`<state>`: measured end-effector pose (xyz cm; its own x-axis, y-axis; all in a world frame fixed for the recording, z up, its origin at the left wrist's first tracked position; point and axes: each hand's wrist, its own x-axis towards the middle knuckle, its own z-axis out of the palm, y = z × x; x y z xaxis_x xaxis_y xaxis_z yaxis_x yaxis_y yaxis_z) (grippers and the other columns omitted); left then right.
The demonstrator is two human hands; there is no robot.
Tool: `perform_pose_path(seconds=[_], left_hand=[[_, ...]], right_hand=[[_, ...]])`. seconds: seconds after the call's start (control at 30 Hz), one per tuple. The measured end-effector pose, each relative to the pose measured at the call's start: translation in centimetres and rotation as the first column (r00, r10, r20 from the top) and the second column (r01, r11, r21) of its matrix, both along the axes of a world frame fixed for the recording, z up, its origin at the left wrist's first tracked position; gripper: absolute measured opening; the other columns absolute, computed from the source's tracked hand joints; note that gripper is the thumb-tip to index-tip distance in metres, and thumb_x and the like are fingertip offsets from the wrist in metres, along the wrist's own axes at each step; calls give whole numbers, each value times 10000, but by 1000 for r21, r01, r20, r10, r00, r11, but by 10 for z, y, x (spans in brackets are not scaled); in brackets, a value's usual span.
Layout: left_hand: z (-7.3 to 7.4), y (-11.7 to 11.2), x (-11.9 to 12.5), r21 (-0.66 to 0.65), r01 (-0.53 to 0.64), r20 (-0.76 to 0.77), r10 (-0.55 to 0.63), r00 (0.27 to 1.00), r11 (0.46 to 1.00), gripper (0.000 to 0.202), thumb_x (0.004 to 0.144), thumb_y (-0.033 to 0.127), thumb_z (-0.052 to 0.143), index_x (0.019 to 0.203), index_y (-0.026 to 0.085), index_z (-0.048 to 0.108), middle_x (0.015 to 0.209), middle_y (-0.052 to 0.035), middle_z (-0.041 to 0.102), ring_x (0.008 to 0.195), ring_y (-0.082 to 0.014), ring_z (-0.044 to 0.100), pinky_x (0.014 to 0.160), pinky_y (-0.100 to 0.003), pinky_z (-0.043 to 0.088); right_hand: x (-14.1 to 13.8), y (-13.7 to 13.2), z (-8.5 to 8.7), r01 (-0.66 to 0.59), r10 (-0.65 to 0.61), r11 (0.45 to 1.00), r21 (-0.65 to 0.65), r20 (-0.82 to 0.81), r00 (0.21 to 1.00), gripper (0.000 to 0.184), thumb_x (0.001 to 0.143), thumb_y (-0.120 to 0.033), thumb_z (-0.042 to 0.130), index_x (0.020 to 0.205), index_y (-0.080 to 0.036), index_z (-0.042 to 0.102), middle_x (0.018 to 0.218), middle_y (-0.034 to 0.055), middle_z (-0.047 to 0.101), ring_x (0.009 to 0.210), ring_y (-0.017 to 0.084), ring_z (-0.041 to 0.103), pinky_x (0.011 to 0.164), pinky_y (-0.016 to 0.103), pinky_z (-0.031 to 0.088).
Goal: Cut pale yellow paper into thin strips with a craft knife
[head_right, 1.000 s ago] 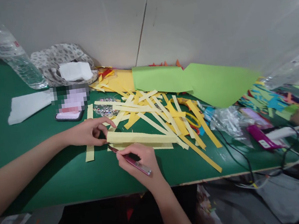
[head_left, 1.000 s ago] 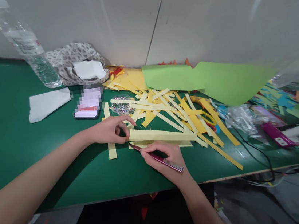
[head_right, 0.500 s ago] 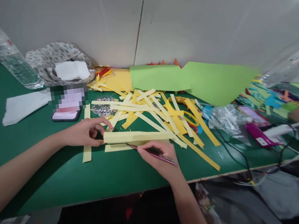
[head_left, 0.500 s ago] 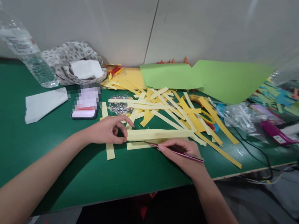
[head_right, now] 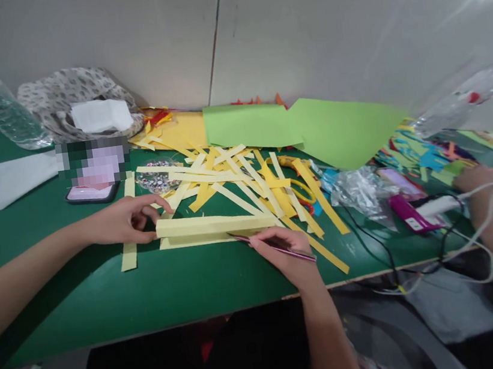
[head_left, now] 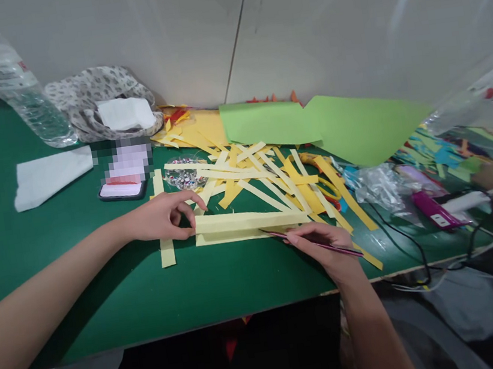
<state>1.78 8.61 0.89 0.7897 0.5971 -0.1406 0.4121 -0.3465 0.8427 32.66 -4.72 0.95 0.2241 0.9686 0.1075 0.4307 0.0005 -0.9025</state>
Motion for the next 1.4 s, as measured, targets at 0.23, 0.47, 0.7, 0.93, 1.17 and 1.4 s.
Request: perform_pose_path(seconds=[0.23,0.47,0.7,0.93,1.17,1.4], left_hand=[[1,0,0,15,5,-7,-5,1000,1000,404,728,262,637,1108,234,500,773,36,654,516,-63,428,509,-185,358],[2,-3,1,70,19,-1,-19,1000,997,393,735,257,639,1100,227,495,796,29,654,503,-58,432,496,-175,362],[6,-9,4,152,13,-57,-4,998,988,399,760,384,657,1097,232,510,807,23,627,504,-73,478,491,-193,355],[6,-8,5,225,56,-105,-33,994,973,299,787,387,627,1023,214,570,675,33,574,531,-102,485,514,-213,332],[9,-9,6,220,68,-120,-42,992,973,248,791,368,628,978,210,590,595,54,509,516,-98,470,506,-207,323],[7,-8,6,236,64,-117,-37,992,970,241,780,358,631,971,216,593,638,47,520,531,-93,449,501,-202,308]], right_hand=[[-12,-3,5,-33,32,999,36,28,999,59,678,-277,748,667,-221,730,669,31,740,627,195,685,585,276,530],[-34,4,12,-154,150,988,11,147,978,85,725,-275,721,675,-206,726,676,27,728,636,187,668,598,275,505],[-34,6,7,-141,137,990,12,149,979,81,711,-279,730,672,-208,729,693,38,739,643,198,675,594,282,511],[-27,7,5,-173,170,985,7,148,974,91,723,-286,727,684,-204,731,688,35,733,620,186,665,568,272,506],[-12,7,6,-149,150,989,-11,108,983,81,705,-286,735,678,-210,734,689,42,748,647,205,694,592,282,532],[13,6,3,-124,125,992,-13,110,986,135,680,-332,753,649,-204,723,649,36,725,598,189,663,546,270,511]])
